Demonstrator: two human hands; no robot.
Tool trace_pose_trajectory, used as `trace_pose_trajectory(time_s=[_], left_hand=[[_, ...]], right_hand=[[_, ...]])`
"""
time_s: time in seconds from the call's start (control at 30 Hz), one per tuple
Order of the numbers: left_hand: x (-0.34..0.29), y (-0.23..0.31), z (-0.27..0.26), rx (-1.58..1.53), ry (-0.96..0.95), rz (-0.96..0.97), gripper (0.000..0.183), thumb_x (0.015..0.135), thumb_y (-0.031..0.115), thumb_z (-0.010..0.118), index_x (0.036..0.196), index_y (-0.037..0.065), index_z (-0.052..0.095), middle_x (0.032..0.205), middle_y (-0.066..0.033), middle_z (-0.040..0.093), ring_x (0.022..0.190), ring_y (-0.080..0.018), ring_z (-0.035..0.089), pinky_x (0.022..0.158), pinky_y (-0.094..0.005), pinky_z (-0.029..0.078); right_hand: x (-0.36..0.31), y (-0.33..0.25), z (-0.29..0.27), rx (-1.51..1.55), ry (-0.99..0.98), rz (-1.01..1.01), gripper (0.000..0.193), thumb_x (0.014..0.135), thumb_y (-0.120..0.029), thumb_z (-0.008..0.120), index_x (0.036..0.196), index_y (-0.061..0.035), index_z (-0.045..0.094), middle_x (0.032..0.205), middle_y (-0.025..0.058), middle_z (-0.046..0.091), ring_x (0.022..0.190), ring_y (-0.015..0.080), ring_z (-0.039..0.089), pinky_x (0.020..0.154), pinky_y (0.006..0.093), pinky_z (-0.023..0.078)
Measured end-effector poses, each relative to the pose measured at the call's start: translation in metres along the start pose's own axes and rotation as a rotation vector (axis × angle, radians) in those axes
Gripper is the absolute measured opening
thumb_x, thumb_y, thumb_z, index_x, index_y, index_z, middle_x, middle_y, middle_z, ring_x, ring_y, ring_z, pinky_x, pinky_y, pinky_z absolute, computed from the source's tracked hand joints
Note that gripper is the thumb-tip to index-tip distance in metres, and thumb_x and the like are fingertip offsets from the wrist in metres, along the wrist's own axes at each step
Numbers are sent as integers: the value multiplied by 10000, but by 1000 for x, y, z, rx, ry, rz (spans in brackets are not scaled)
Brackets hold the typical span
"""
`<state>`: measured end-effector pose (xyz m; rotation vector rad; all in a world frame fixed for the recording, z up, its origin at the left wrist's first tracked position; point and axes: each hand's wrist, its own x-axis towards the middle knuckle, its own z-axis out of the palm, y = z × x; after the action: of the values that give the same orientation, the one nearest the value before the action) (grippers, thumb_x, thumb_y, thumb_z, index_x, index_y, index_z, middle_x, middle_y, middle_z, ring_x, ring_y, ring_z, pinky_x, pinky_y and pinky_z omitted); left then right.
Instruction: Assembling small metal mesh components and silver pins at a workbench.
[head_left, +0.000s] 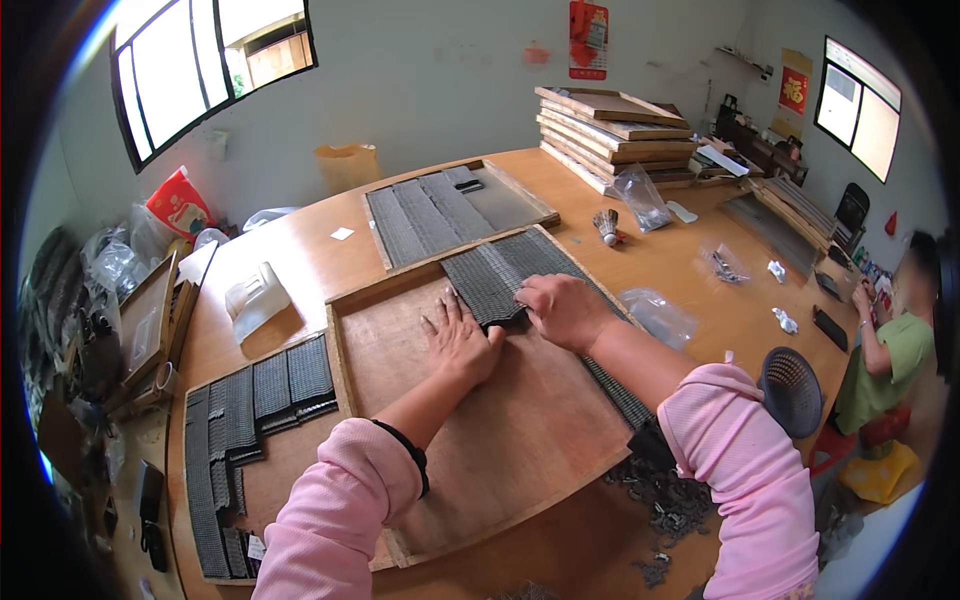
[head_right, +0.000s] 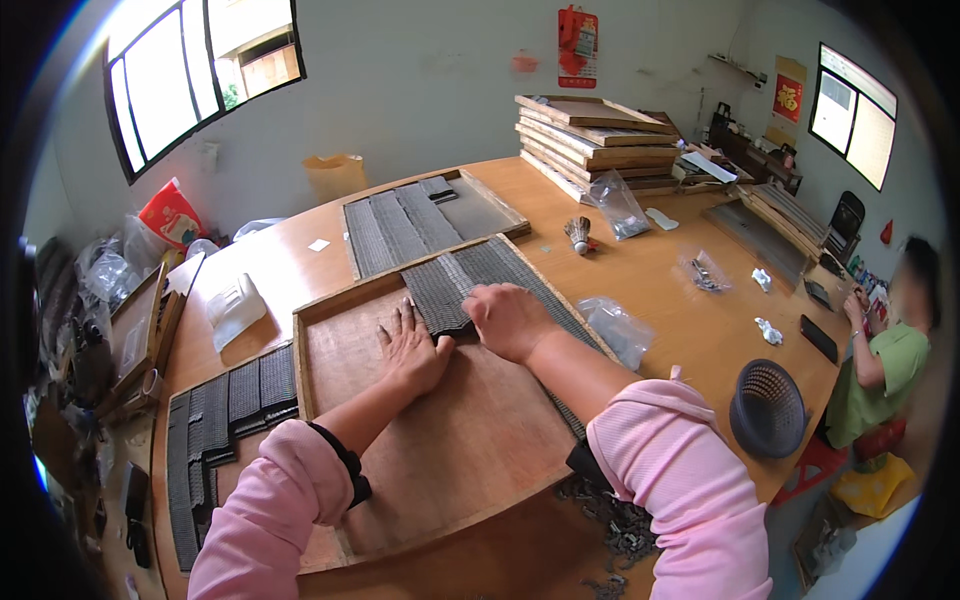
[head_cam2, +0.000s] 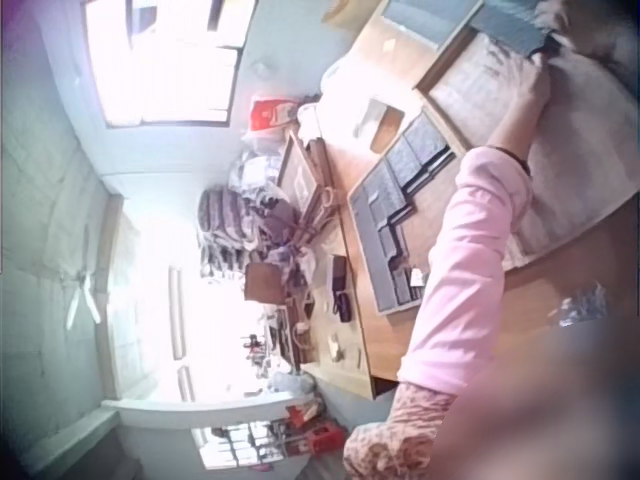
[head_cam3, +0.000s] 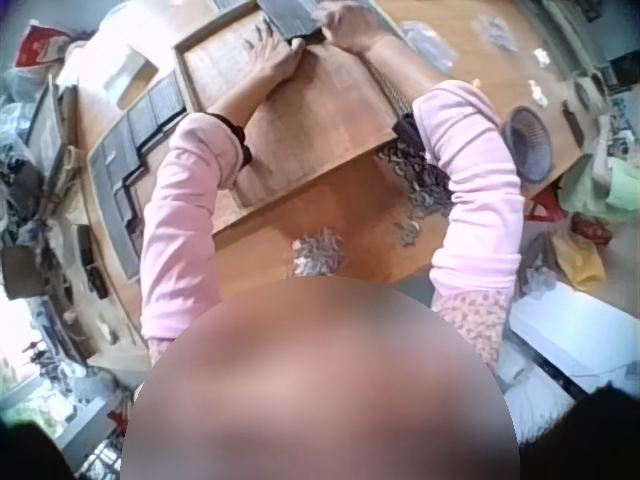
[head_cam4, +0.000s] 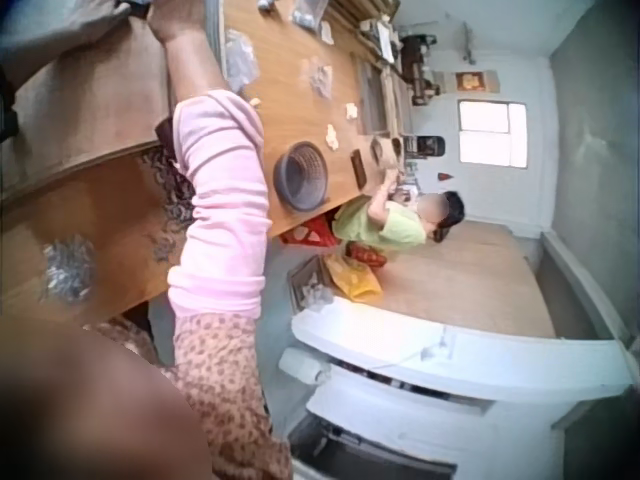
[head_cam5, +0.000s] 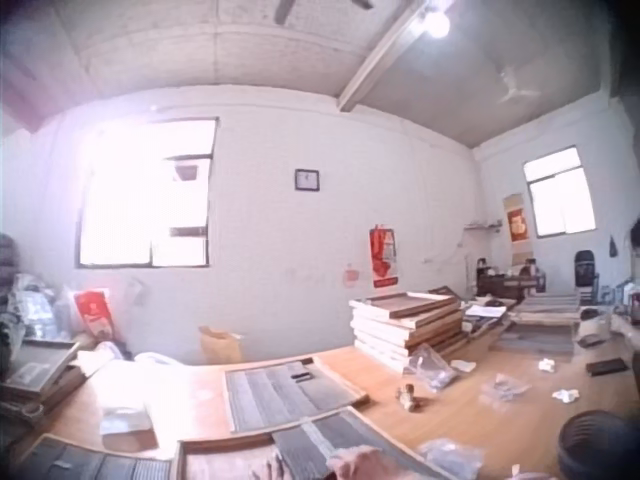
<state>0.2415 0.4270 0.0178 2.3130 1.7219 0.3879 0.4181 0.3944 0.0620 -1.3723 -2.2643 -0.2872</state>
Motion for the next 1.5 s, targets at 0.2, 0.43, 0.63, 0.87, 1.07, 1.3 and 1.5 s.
trace_pose_trajectory(time_s=[0.2, 0.43, 0.63, 0.87, 1.07, 1.3, 1.5], left_hand=[[1, -1, -5, -88, 3, -8, 898, 838, 485, 457, 1467, -75, 145, 1566, -203, 101, 1459, -325, 64, 1165, -503, 20], [3, -6, -1, -127, 23, -13, 917, 826, 508, 477, 1473, -56, 153, 1559, -213, 118, 1458, -320, 76, 1165, -501, 25], [4, -7, 2, -145, 41, 6, 930, 815, 523, 501, 1475, -42, 169, 1554, -214, 144, 1456, -319, 94, 1162, -508, 43], [16, -33, 0, -269, 49, -36, 944, 818, 566, 485, 1469, -48, 183, 1536, -237, 189, 1452, -332, 105, 1159, -505, 39], [39, -51, -15, -641, -153, -108, 944, 801, 637, 584, 1384, -75, 372, 1416, -276, 388, 1334, -364, 364, 1085, -400, 318], [-67, -51, -106, -525, 296, 129, 1041, 782, 646, 613, 1480, 1, 187, 1525, -229, 207, 1413, -368, 203, 1154, -416, 202], [-315, -124, -180, -323, 912, 275, 826, 803, 269, 729, 1451, 10, 288, 1500, -231, 271, 1393, -369, 268, 1118, -433, 263]], right_hand=[[-85, -75, -97, 216, -32, -43, 114, 786, -75, 630, 899, -76, 639, 882, 98, 644, 789, 286, 644, 693, 356, 530], [-311, -151, -143, 152, 166, 416, 233, 723, -2, 680, 948, -63, 687, 880, 81, 682, 664, 186, 629, 600, 282, 517], [-424, -126, -111, 306, 710, 1195, 197, 840, 18, 621, 1034, 50, 640, 874, 62, 663, 755, 95, 607, 672, 239, 498], [-398, -100, -86, 85, 797, 1070, 186, 899, -5, 564, 1063, 69, 611, 890, 107, 652, 755, 176, 610, 706, 285, 492], [-426, -86, -71, 124, 791, 1025, 217, 929, 9, 507, 1114, 81, 595, 1018, 137, 644, 927, 204, 606, 833, 298, 480], [-399, -120, -102, 72, 718, 1058, 277, 923, -163, 597, 1116, 28, 650, 1097, 191, 667, 976, 308, 640, 854, 362, 499], [-403, -113, -97, 28, 712, 923, 256, 913, -130, 600, 1105, 32, 656, 1073, 189, 674, 933, 304, 648, 836, 352, 505]])
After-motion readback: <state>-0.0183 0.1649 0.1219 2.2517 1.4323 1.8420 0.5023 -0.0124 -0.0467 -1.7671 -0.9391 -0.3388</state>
